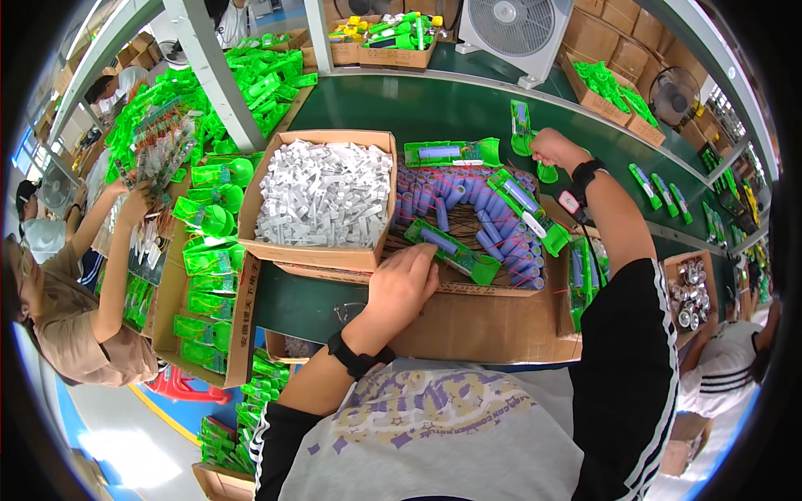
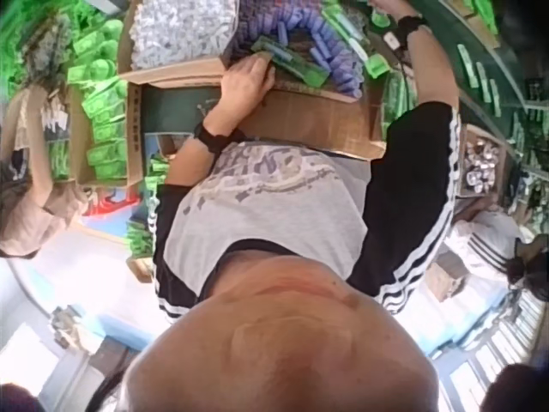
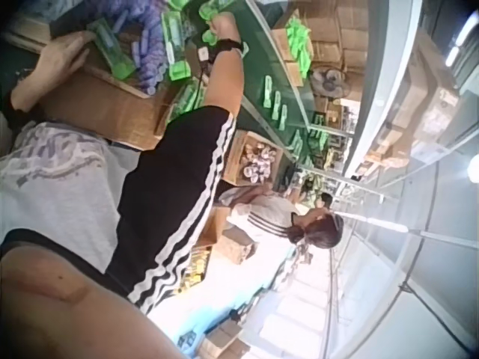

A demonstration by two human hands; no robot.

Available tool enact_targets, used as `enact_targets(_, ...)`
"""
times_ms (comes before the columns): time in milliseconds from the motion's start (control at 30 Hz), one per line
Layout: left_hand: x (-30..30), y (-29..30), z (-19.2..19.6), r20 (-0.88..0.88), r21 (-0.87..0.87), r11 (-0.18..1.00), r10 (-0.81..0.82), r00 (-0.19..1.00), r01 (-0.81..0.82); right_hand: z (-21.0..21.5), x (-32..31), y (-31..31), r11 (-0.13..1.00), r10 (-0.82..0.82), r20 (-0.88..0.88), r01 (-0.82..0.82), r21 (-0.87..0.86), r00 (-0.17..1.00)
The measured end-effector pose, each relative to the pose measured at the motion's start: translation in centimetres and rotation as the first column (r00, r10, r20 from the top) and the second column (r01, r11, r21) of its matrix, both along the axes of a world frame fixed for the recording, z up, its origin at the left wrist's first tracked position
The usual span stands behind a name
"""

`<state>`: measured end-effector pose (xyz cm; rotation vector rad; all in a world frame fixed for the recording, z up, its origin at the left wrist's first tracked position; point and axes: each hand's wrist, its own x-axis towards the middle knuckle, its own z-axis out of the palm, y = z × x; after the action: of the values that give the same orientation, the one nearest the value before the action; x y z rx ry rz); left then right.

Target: Assembling green plastic housings with internal electronic components and batteries on a factory line.

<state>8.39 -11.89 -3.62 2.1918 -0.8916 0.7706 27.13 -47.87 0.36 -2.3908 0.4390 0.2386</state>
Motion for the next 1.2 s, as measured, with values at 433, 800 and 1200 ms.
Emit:
enact_targets(433, 0.1, 0.1, 0.0, -0.006, 0.017, 0.999, -0.041, 0.999, 0.041, 1.6, 1.6, 3.7, 0.793, 0.366, 0.208, -0.187, -0.58, 0.907)
enact_targets(800, -1.3, 0.6, 3.0, -0.523, -0.557, 0.8, -0.548, 0.653, 0.224, 6.1, -4.1, 14.0, 0.593, 0.782, 0.117, -0.672, -0.445, 0.612)
enact_targets(1200, -3.9, 5.3, 5.8, -0.293, -0.956, 0.276, -0.924, 0.246, -0.101, 10.4, -16.9, 26.4, 0.479, 0.858, 0.363, -0.82, -0.313, 0.363)
